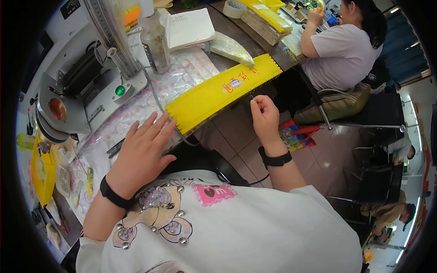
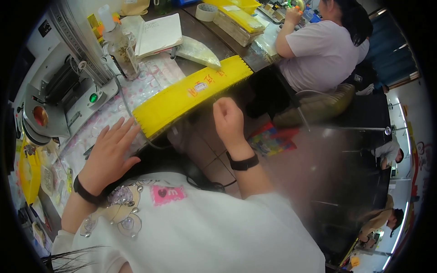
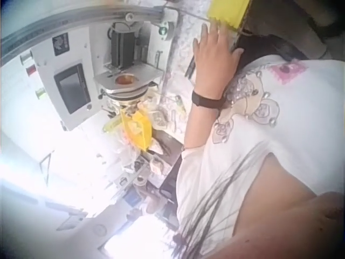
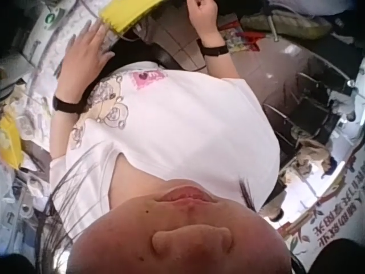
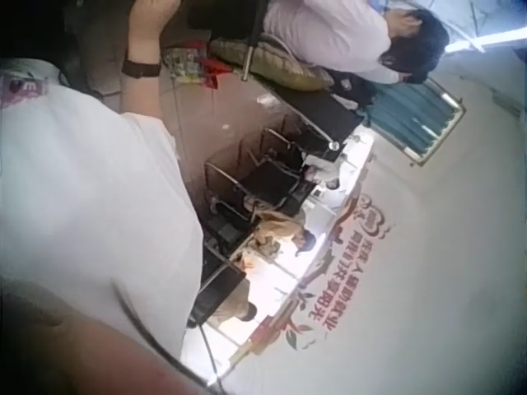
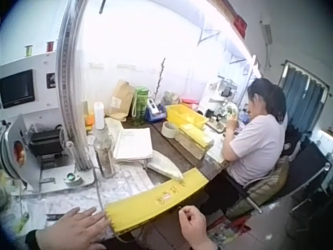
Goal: Assemble small mechanical or electronic components using a specialized spinning fixture and hand tools.
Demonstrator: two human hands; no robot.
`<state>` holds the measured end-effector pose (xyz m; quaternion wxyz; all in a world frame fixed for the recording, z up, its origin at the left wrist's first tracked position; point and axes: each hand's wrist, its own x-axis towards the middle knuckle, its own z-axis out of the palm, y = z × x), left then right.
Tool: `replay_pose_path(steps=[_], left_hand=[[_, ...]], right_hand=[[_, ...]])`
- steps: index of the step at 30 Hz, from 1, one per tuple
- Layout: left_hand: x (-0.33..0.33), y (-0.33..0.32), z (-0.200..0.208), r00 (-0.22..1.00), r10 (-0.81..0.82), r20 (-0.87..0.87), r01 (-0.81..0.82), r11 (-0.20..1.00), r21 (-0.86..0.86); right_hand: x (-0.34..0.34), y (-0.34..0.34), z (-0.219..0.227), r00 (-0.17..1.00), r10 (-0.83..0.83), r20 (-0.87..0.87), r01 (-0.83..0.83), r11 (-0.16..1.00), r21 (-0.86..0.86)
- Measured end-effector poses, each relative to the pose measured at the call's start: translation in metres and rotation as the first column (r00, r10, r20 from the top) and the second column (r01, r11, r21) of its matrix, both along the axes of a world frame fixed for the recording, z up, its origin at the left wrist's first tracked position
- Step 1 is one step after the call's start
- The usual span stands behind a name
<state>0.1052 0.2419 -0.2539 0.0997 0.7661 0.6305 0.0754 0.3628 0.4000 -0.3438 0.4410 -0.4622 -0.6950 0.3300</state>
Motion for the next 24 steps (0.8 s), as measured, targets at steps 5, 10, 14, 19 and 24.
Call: replay_pose_path(steps=[5, 10, 14, 19, 24], left_hand=[[0.001, 0.012, -0.008, 1.000, -0.020, -0.020, 0.018, 0.997, -0.075], [0.003, 0.018, -0.005, 1.000, -0.009, -0.025, 0.006, 0.992, -0.130], [0.005, 0.019, -0.003, 1.000, 0.005, -0.018, -0.008, 0.991, -0.137], [0.004, 0.024, -0.002, 1.000, -0.015, 0.006, 0.016, 0.990, -0.140], [-0.004, 0.023, -0.004, 0.999, -0.018, 0.049, 0.023, 0.995, -0.102]], right_hand=[[-0.012, 0.010, -0.020, 0.996, 0.012, 0.083, -0.021, 0.993, 0.113], [-0.016, 0.017, -0.022, 0.989, -0.033, 0.142, 0.004, 0.979, 0.203], [-0.014, 0.017, -0.020, 0.963, -0.069, 0.261, -0.002, 0.965, 0.263], [-0.009, 0.016, -0.037, 0.964, -0.093, 0.249, 0.023, 0.963, 0.270], [-0.003, 0.007, -0.037, 0.984, -0.109, 0.139, 0.109, 0.994, 0.008]])
